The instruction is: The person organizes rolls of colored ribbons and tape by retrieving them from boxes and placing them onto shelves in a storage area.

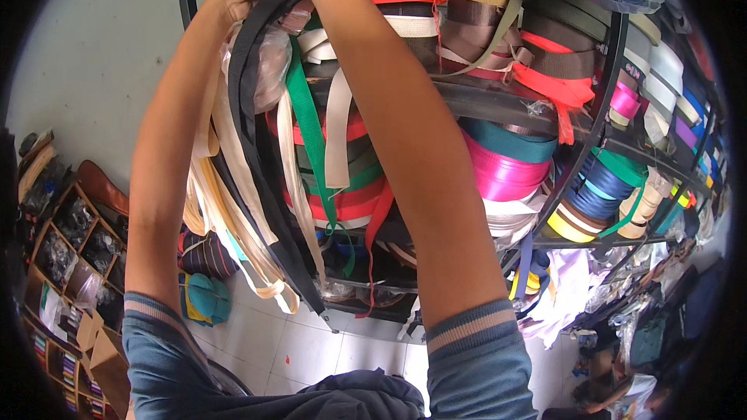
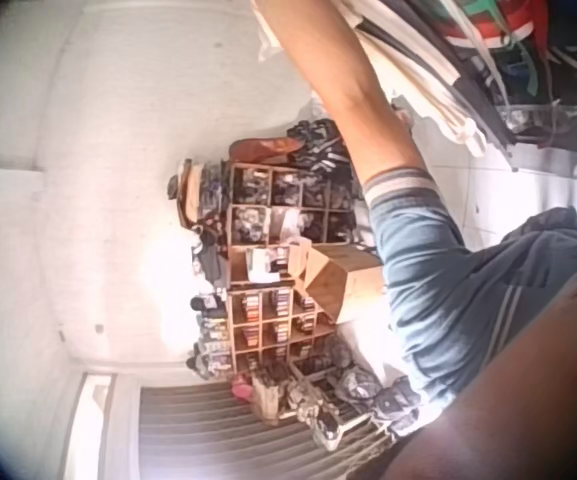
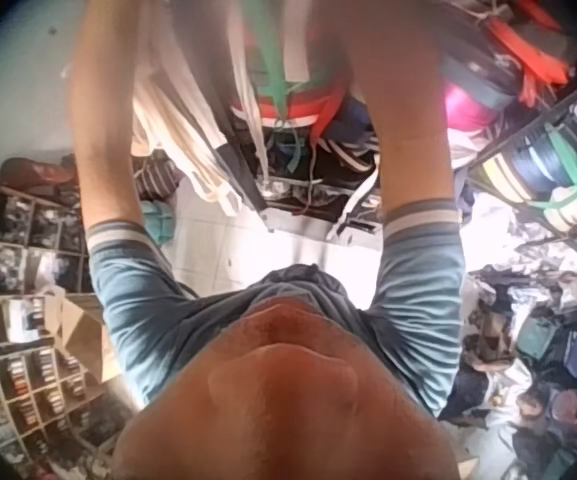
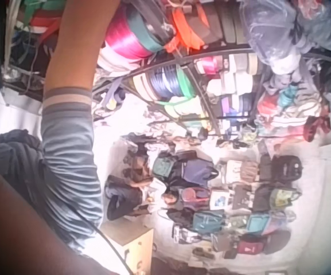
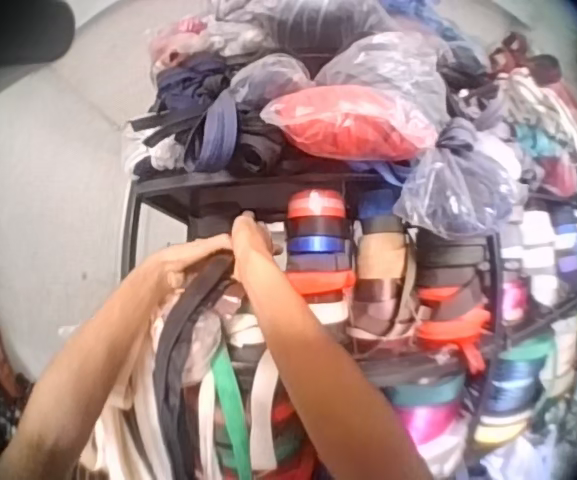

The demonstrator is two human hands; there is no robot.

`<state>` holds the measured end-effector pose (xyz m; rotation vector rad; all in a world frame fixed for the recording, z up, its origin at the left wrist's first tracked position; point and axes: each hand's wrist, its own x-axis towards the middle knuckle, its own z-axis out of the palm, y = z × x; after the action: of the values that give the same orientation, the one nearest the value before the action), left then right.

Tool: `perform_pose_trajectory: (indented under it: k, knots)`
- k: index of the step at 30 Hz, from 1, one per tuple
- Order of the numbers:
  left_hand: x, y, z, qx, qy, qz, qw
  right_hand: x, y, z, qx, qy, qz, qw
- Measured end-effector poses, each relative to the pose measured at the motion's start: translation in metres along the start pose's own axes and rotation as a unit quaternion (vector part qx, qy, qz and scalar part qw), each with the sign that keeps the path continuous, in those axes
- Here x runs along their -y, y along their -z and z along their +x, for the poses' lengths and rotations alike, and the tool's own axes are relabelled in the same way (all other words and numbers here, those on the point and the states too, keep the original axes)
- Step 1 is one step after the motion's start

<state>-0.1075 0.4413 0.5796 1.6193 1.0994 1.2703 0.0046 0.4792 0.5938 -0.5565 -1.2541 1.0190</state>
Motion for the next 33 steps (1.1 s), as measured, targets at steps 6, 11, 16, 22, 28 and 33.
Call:
perform_pose_trajectory:
  k: [6, 11, 16, 22, 28, 33]
  knots:
    - [0.003, -0.004, -0.001, 0.039, -0.137, -0.147, 0.979, 0.0, 0.003, 0.001, 0.019, 0.008, 0.003, 1.0]
    - [-0.01, 0.003, 0.024, -0.086, 0.038, -0.174, 0.98, 0.0, 0.006, -0.003, 0.089, -0.003, 0.102, 0.991]
    - [-0.006, 0.0, 0.026, -0.169, -0.034, -0.113, 0.978, 0.015, 0.01, -0.042, -0.003, -0.02, -0.013, 1.0]
    - [-0.003, 0.009, 0.044, -0.13, -0.084, -0.026, 0.988, 0.004, 0.009, -0.034, -0.035, 0.064, -0.072, 0.995]
    - [-0.009, 0.009, 0.055, -0.191, -0.057, 0.082, 0.977, 0.001, 0.011, -0.026, -0.094, 0.094, -0.237, 0.962]
    - [-0.003, 0.013, 0.069, -0.144, -0.065, 0.061, 0.985, 0.001, 0.01, -0.036, -0.083, 0.121, -0.27, 0.952]
